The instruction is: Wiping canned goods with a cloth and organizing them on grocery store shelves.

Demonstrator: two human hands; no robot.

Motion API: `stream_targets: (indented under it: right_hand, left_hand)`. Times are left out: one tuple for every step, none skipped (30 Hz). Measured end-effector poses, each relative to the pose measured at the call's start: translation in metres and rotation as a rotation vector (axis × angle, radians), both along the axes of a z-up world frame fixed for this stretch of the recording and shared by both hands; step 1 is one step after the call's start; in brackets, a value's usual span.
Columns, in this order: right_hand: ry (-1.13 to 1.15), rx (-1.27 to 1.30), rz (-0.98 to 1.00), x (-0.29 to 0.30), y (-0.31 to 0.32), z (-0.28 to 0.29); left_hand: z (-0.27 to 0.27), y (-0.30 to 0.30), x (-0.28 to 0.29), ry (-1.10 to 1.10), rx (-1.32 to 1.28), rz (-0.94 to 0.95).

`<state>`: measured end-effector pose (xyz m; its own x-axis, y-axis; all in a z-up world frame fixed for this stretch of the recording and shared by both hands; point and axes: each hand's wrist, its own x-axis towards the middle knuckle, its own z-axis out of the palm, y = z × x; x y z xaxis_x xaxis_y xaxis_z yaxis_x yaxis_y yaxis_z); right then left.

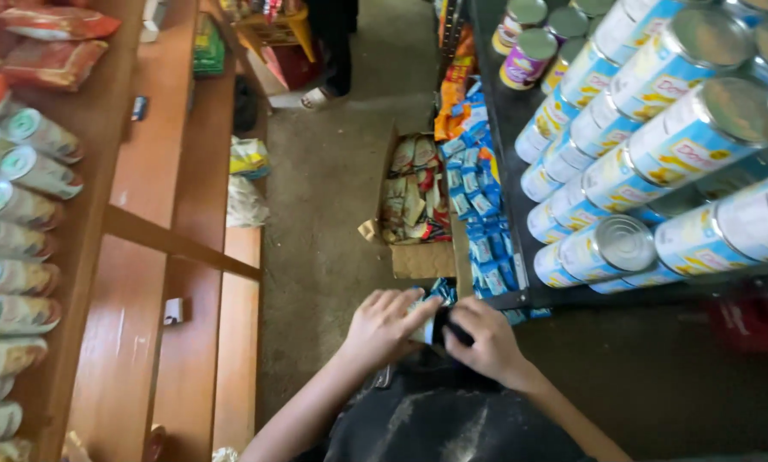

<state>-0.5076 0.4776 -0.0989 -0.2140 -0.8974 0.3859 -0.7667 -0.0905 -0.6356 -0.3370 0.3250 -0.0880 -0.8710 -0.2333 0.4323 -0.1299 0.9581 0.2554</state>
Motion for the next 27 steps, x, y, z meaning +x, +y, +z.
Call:
stream_targets:
  right_hand:
    - [0.031, 0.017, 0.045, 0.001, 0.004, -0.002]
    - [0.03, 0.02, 0.034, 0.003, 0.009, -0.002]
    - [0.025, -0.014, 0.015, 0.003, 0.01, -0.002]
    - [0.021, -0.049, -0.004, 0.003, 0.01, -0.002]
    - [0.026, -0.053, -0.011, -0.002, 0.009, -0.006]
    - [-0.018, -0.043, -0.083, -0.006, 0.008, -0.011]
    - [-0.064, -0.031, -0.157, -0.01, 0.007, -0.015]
    - [-0.061, -0.034, -0.166, -0.011, 0.005, -0.012]
    - [-0.049, -0.02, -0.148, -0.011, 0.002, -0.008]
    - [-0.037, -0.005, -0.129, -0.01, -0.001, -0.005]
    - [-0.041, -0.003, -0.138, -0.009, -0.005, -0.004]
    - [-0.02, -0.033, -0.102, -0.007, -0.009, -0.003]
    - [-0.006, -0.066, -0.063, -0.002, -0.016, -0.001]
    - [-0.016, -0.067, -0.069, -0.001, -0.022, -0.015]
    - [-0.042, -0.105, -0.148, -0.004, -0.03, -0.028]
    - [-0.068, -0.143, -0.227, -0.006, -0.039, -0.042]
    - [-0.065, -0.146, -0.227, -0.004, -0.052, -0.043]
    - [-0.047, -0.114, -0.229, -0.002, -0.065, -0.045]
    - [-0.039, -0.075, -0.239, 0.005, -0.074, -0.049]
    - [-0.047, -0.072, -0.247, 0.019, -0.083, -0.045]
    - [-0.008, -0.092, -0.184, 0.03, -0.097, -0.039]
    - [0.031, -0.112, -0.12, 0.041, -0.11, -0.033]
    - [0.026, -0.112, -0.131, 0.045, -0.118, -0.029]
    - [0.011, -0.122, -0.143, 0.05, -0.127, -0.026]
    - [0.0, -0.136, -0.151, 0.054, -0.139, -0.022]
    - [0.0, -0.139, -0.157, 0.054, -0.147, -0.02]
    - [-0.019, -0.12, -0.191, 0.055, -0.154, -0.017]
  left_hand:
    - [-0.003, -0.003, -0.003, -0.007, -0.022, 0.02]
    - [-0.005, 0.0, -0.007, -0.008, -0.019, 0.01]
    - [-0.006, 0.0, -0.013, 0.014, -0.051, -0.01]
    - [-0.006, -0.001, -0.018, 0.036, -0.083, -0.029]
    - [0.002, -0.002, -0.02, 0.041, -0.088, -0.036]
    - [0.01, -0.003, -0.021, 0.064, -0.079, -0.092]
    - [0.018, -0.004, -0.022, 0.085, -0.067, -0.151]
    - [0.017, -0.007, -0.023, 0.089, -0.07, -0.16]
    - [0.016, -0.012, -0.025, 0.093, -0.034, -0.146]
    - [0.015, -0.016, -0.026, 0.097, 0.003, -0.131]
    - [0.012, -0.022, -0.028, 0.094, 0.005, -0.139]
    - [0.01, -0.028, -0.03, 0.077, 0.008, -0.144]
    - [0.01, -0.036, -0.028, 0.053, 0.008, -0.146]
    - [0.004, -0.043, -0.026, 0.043, 0.008, -0.151]
    - [-0.002, -0.051, -0.028, 0.112, -0.081, -0.16]
    - [-0.008, -0.06, -0.029, 0.181, -0.169, -0.169]
    - [0.001, -0.073, -0.022, 0.184, -0.172, -0.17]
    - [0.01, -0.086, -0.014, 0.182, -0.164, -0.155]
    - [0.017, -0.096, -0.004, 0.17, -0.149, -0.147]
    - [0.012, -0.104, 0.006, 0.162, -0.145, -0.156]
    - [0.009, -0.115, 0.012, 0.101, -0.162, -0.091]
    - [0.005, -0.127, 0.017, 0.04, -0.18, -0.026]
    - [0.004, -0.131, 0.022, 0.035, -0.18, -0.037]
    - [0.002, -0.136, 0.027, 0.024, -0.166, -0.043]
    - [0.0, -0.143, 0.032, 0.017, -0.154, -0.045]
    - [0.002, -0.148, 0.038, 0.018, -0.157, -0.05]
    - [0.005, -0.153, 0.044, 0.003, -0.15, -0.061]
